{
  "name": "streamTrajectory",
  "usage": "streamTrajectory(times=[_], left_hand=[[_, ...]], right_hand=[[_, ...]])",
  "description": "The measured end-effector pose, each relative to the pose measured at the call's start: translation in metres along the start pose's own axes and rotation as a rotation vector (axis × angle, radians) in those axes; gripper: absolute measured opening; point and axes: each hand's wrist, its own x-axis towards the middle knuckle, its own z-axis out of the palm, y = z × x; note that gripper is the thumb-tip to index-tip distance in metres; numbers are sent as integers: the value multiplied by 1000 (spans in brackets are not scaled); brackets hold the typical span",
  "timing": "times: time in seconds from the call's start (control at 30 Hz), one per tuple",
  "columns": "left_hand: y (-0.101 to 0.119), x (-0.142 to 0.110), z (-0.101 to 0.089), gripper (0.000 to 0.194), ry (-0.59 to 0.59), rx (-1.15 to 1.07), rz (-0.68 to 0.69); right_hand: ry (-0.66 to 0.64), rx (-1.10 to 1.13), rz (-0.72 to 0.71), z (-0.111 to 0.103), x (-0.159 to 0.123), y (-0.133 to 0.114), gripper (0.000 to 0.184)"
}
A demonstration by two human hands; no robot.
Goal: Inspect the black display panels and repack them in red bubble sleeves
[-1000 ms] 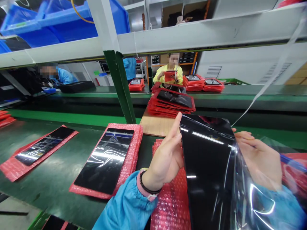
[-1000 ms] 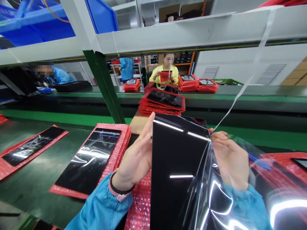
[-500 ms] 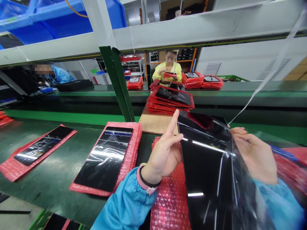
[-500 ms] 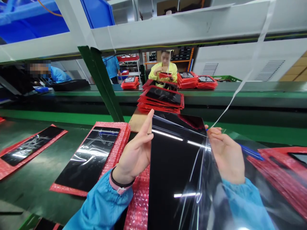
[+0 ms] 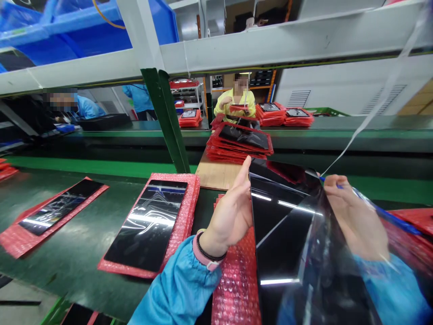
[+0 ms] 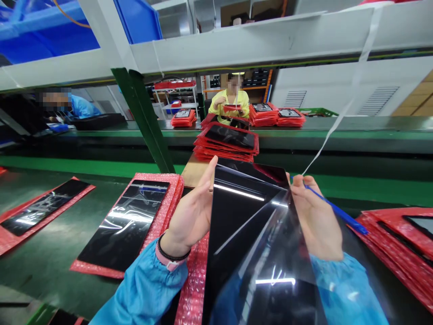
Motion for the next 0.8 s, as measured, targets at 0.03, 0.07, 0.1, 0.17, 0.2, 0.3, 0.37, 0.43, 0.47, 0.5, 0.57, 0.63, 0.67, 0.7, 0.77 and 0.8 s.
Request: streamTrajectory(times=[0.03,0.07,0.1,0.17,0.2,0.3,0.37,0.43,0.47,0.5,0.57,0.63,0.67,0.7,0.77,0.8], left_hand=[[-1,1,0,51,9,8,25],[-1,1,0,49,20,24,59],[-3,2,-1,47,36,48,94],[-6,2,-4,46,79,114,148],[-8,1,-5,49,101,147,154],[-14,-4,-13,74,127,225,88],[-18,-8,-20,91,127,279,64],[-21,-14,-29,97,159,354,77],[-22,-17,-35,96,188,399,88],[-23,-21,-41,92,223,449,98],[-25,-28,-57,83,309,553,94],[-29,-34,-75,75,400,653,46],[-32,-37,-84,74,441,695,7],[-35,-39,-92,73,475,730,-28],[-42,-41,-104,72,507,771,-56],[-45,-41,-107,70,502,779,-53]], right_hand=[[12,13,19,0,-2,0,34],[16,28,41,1,-4,0,38],[9,40,56,2,-6,1,42],[-24,47,43,5,-9,4,49],[-42,47,30,6,-11,6,50],[-93,33,-6,5,-15,22,52],[-123,18,-40,1,-15,35,50],[-132,-3,-94,-7,-12,49,42],[-120,-18,-132,-12,-9,56,38],[-101,-39,-170,-19,-4,62,33],[-60,-103,-224,-34,10,75,31],[-88,-191,-195,-49,25,89,29],[-122,-238,-158,-55,31,97,27],[-168,-285,-116,-60,37,105,26],[-256,-366,-38,-66,44,119,27],[-299,-403,-6,-68,47,125,27]])
